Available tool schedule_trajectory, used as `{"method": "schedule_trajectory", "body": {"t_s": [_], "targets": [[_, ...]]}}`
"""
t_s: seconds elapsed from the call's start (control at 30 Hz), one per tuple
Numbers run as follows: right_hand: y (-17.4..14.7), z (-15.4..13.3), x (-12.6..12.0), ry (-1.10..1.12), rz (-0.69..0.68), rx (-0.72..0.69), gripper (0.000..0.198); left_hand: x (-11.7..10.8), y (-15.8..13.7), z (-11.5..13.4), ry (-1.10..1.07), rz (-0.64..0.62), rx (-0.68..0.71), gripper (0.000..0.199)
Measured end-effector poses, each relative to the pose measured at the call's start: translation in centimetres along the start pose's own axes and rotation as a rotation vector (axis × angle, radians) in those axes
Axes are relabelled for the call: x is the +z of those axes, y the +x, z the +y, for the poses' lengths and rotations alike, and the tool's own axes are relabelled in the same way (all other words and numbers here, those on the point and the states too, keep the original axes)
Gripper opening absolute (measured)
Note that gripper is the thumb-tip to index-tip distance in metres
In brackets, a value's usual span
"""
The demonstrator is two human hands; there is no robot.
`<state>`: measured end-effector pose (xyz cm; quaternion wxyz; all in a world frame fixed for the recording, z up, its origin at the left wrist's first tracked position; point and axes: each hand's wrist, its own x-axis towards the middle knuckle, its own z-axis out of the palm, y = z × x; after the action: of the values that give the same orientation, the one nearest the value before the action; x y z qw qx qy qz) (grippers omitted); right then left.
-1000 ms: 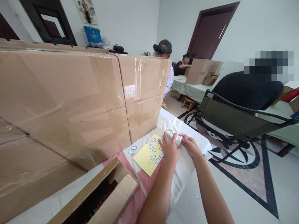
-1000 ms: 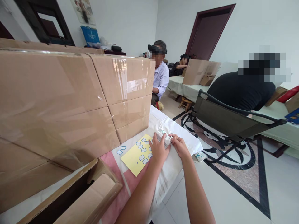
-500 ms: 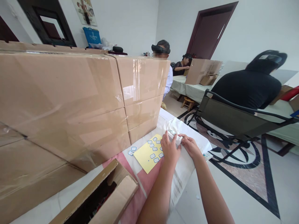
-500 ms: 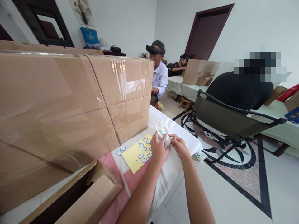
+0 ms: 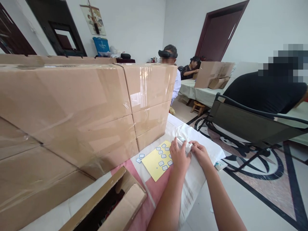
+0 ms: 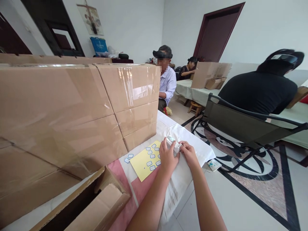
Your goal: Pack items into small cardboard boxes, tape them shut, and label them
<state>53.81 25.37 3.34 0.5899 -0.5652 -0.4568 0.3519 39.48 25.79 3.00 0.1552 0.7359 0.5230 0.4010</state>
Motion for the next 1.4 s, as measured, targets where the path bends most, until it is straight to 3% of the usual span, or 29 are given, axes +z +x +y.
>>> {"method": "schedule_trajectory", "body": {"t_s": [0.33,0.57,1.03,1.4], "targets": [[0.27,0.16,-0.11,-0.009,0.048,-0.028,0.029,-0.03,0.15,0.09,-0.026,0.013,0.003,0.062],[0.35,0.75,-0.48,0.036,0.047,-0.005,0.03,-0.62,0.25,0.44,-0.036,-0.04,0.125,0.058],[0.33,0.18,-0.58,0.19,-0.028,0.071,0.034,-0.19,0.2,0.2,-0.003,-0.016,0.049,0.058],[-0.32,0.45,-0.34,0.023,0.056,0.03,0.036,0.08,0.19,-0.07,0.023,-0.003,0.055,0.061]]}}
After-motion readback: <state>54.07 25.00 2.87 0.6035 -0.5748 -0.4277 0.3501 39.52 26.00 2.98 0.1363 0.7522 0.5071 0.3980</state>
